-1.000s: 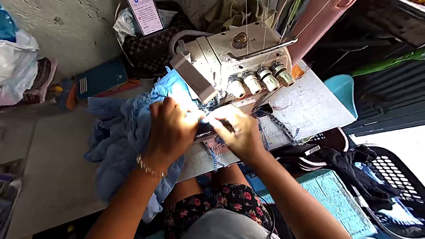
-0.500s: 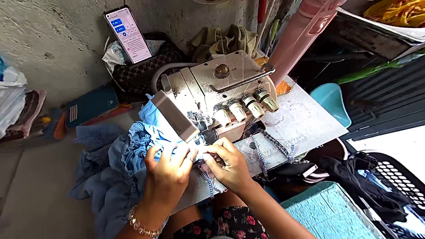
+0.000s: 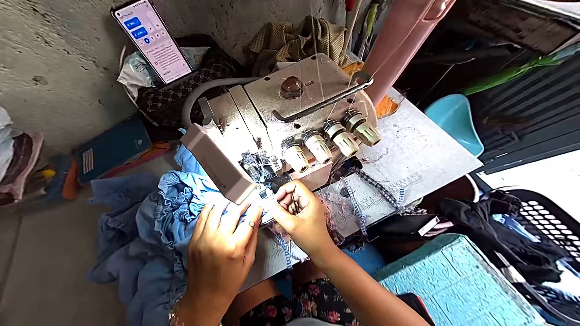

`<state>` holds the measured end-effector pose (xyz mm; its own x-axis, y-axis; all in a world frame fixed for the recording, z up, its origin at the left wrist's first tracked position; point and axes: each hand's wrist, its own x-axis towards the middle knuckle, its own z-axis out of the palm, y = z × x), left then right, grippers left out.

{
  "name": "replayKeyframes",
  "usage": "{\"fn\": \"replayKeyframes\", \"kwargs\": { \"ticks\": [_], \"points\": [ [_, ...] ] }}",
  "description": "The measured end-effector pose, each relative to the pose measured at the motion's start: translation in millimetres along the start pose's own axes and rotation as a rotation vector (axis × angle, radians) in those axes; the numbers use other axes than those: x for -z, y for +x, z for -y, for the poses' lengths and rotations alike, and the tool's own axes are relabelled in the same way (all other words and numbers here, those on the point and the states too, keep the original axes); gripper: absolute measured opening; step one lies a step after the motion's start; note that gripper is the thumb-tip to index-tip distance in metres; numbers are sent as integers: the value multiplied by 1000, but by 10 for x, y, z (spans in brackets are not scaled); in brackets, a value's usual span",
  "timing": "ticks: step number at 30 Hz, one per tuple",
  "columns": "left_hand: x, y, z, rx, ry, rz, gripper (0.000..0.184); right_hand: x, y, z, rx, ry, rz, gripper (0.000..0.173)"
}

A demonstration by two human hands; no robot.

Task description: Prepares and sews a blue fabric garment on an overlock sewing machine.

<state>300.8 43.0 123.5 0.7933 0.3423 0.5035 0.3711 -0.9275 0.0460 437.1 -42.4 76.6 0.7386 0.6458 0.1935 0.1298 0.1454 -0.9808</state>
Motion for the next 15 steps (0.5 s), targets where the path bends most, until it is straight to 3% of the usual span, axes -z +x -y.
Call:
{"fn": "replayKeyframes", "kwargs": {
  "ticks": [11, 15],
  "points": [
    [-47, 59, 40, 50, -45, 11, 31, -105, -11, -58, 42, -23, -95, 11],
    [-98, 143, 159, 68, -50, 31, 33, -115, -147, -217, 148, 89, -115, 12]
  ]
}}
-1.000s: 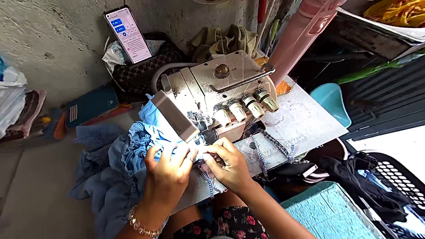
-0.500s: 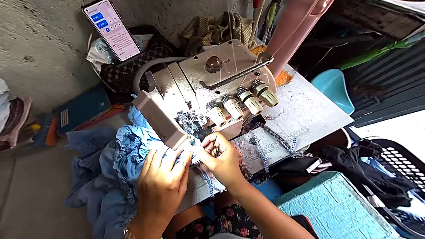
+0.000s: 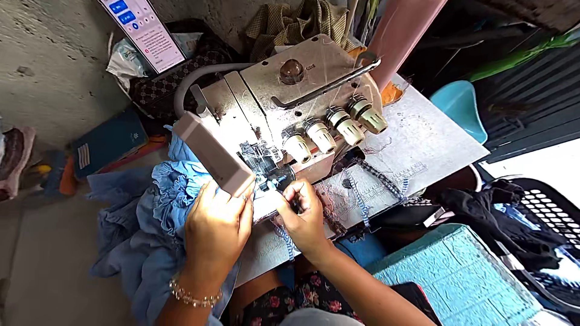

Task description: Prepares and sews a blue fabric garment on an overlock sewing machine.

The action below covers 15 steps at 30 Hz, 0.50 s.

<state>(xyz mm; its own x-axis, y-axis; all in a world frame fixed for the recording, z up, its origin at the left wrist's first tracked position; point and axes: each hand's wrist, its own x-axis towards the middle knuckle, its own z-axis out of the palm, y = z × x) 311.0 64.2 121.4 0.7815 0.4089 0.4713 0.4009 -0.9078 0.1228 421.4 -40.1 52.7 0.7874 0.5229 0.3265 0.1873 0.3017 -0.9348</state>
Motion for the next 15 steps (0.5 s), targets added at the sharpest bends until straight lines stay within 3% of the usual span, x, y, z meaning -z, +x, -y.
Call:
{"fn": "replayKeyframes", "kwargs": {
  "ticks": [4, 8, 11, 15],
  "points": [
    [-33, 146, 170, 27, -8, 29, 35, 210, -329, -244, 50, -80, 109, 33],
    [-6, 137, 175, 83, 9, 25, 31, 462, -347, 46, -44, -373, 315, 59],
    [45, -12, 167, 97, 41, 21, 35, 549, -154, 377, 81, -483, 402, 41],
    [119, -196, 100, 111, 82, -9, 34, 340, 61, 639, 369, -839, 307, 28]
  ]
}}
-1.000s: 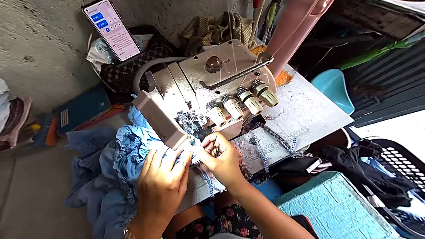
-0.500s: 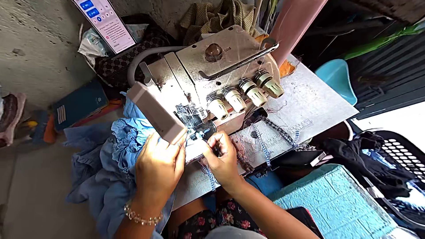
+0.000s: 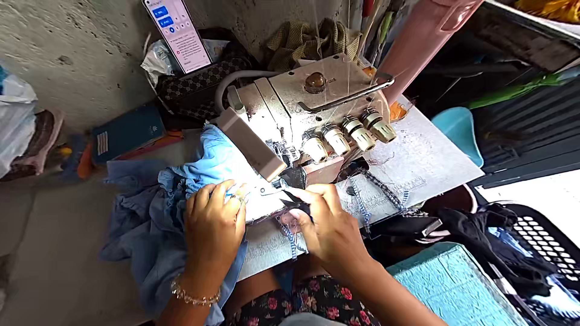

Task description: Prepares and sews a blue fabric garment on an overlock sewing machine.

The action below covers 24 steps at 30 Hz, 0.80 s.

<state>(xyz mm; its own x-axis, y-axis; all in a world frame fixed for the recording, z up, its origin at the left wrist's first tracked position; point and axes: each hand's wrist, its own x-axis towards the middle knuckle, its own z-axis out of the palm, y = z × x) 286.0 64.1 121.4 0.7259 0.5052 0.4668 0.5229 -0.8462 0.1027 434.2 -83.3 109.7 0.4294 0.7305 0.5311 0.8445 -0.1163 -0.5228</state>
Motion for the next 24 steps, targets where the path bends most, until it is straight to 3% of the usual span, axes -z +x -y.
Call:
{"fn": "replayKeyframes", "kwargs": {
  "ticks": [7, 13, 17, 21, 22, 24],
  "points": [
    [61, -168, -52, 21, 4, -40, 35, -271, 309, 285, 107, -378, 70, 26],
    [31, -227, -25, 7, -27, -89, 33, -294, 333, 311, 121, -379, 79, 27],
    [268, -588, -149, -17, -118, -64, 30, -50, -5, 145, -5, 37, 100, 27],
    [531, -1051, -419, -26, -268, 190, 21, -170, -471, 59, -437, 870, 270, 54],
    [561, -1111, -461, -36, -283, 260, 20, -235, -531, 81, -507, 1002, 289, 52],
    [660, -1083, -498, -51, -317, 362, 22, -347, -571, 154, -556, 1111, 257, 23]
  ]
}}
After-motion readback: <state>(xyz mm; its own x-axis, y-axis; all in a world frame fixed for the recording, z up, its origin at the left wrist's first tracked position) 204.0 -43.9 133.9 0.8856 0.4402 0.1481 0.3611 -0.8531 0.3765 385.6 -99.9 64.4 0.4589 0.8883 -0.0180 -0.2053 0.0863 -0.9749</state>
